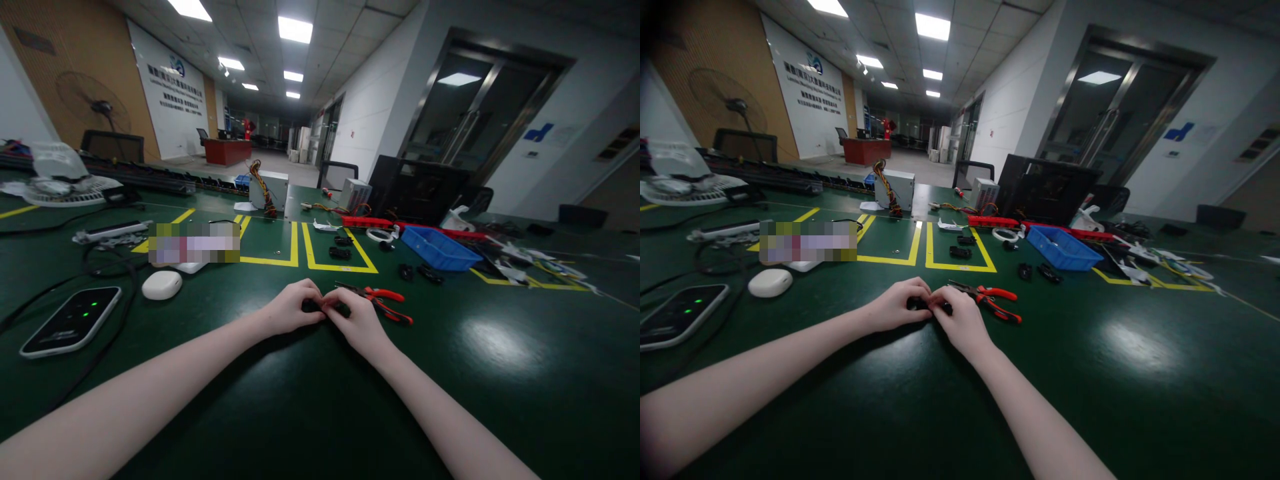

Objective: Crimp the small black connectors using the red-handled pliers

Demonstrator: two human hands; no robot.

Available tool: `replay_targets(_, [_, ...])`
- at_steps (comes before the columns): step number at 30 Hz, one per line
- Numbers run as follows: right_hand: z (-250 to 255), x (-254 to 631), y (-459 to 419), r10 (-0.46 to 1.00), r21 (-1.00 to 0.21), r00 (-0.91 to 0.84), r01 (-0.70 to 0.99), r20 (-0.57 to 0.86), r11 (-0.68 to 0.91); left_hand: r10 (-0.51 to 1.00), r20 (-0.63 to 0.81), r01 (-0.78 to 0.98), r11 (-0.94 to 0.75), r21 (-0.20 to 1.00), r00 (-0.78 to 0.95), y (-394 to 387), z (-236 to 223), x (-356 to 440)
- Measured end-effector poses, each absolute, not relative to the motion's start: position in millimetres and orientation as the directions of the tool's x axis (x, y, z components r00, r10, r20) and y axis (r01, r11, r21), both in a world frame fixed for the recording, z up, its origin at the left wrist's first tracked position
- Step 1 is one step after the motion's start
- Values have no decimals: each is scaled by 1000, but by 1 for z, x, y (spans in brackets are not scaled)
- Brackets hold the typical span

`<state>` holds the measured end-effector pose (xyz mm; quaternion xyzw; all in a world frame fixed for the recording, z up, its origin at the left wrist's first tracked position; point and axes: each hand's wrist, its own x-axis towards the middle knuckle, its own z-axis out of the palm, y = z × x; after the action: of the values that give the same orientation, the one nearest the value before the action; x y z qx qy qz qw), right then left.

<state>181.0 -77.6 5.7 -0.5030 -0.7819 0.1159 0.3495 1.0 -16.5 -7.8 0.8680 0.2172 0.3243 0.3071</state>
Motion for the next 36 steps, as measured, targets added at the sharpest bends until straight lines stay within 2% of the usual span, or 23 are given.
replay_targets(7, [12, 183, -79, 877, -417, -219, 813, 427, 406, 574, 420, 166, -707, 688, 702, -15, -10, 0])
replay_targets(14, [13, 185, -79, 879, -426, -268, 795, 393, 433, 571, 401, 173, -701, 692, 716, -17, -6, 0])
replay_targets(25, [19, 178, -86, 849, -233, -346, 857, 400, 459, 544, 430, 161, -735, 659, 720, -19, -5, 0])
replay_targets(30, [16, 182, -82, 858, -330, -311, 826, 409, 457, 546, 433, 174, -741, 648, 717, -20, -5, -1])
replay_targets(36, [18, 193, -77, 890, -465, -301, 769, 343, 439, 525, 438, 195, -774, 603, 730, -23, -4, -1])
